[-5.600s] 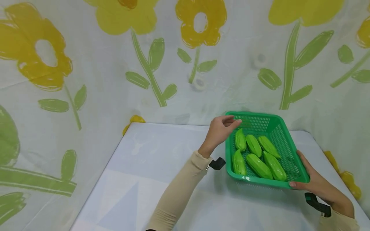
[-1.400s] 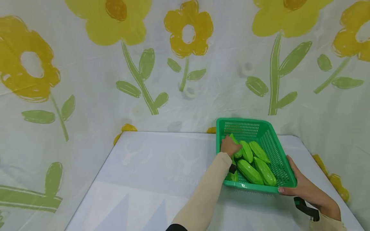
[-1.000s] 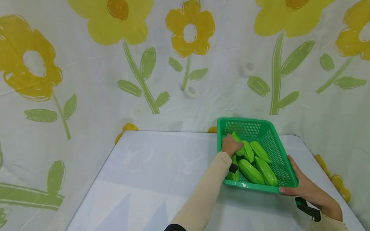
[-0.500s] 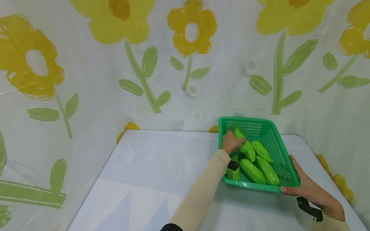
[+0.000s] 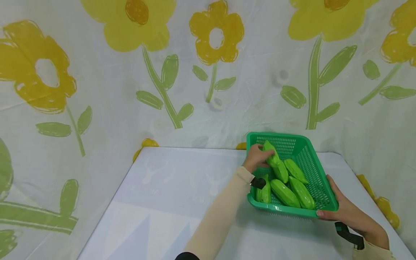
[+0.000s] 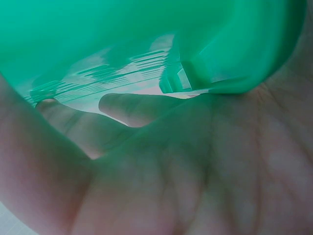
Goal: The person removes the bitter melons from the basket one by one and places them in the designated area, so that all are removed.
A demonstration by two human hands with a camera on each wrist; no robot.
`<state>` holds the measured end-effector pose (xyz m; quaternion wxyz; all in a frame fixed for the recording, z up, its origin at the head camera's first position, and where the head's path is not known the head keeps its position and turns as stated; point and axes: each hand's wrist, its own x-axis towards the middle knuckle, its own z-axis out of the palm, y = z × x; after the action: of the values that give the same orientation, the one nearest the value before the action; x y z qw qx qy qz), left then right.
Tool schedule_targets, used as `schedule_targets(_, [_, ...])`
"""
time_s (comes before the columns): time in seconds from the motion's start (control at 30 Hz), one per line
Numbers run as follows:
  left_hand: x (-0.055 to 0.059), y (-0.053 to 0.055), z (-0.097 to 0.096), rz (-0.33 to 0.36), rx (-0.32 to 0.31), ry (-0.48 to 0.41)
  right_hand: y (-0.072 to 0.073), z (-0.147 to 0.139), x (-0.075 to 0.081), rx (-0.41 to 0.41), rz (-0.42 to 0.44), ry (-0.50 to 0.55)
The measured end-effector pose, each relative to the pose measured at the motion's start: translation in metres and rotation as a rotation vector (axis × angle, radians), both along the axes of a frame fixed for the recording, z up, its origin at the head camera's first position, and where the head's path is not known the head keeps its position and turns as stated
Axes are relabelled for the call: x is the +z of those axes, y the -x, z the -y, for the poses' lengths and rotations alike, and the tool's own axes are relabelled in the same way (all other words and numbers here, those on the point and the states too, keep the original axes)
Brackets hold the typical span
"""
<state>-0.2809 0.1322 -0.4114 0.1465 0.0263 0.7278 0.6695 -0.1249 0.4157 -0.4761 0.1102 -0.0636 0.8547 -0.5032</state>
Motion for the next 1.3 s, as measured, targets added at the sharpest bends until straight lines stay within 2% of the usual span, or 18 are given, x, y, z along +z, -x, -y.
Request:
schedule_targets(0.23, [0.006, 0.006, 0.016, 0.002, -0.048, -0.038, 0.001, 0.0, 0.0, 0.0, -0.004, 0.0])
schedule_targets(0.5, [0.012, 0.007, 0.026, 0.021, -0.058, -0.062, 0.001, -0.003, -0.006, 0.006, -0.021, 0.007])
schedule_targets(0.8, [0.013, 0.008, 0.035, 0.029, -0.074, -0.095, 0.0, -0.002, -0.003, 0.012, -0.02, -0.006])
schedule_targets(1.07, [0.017, 0.008, 0.047, 0.025, -0.066, -0.071, 0.0, -0.001, -0.003, 0.017, -0.02, -0.05])
schedule_targets(1.3, [0.017, 0.011, 0.063, 0.002, -0.066, -0.057, 0.0, -0.002, -0.003, 0.014, -0.02, -0.037])
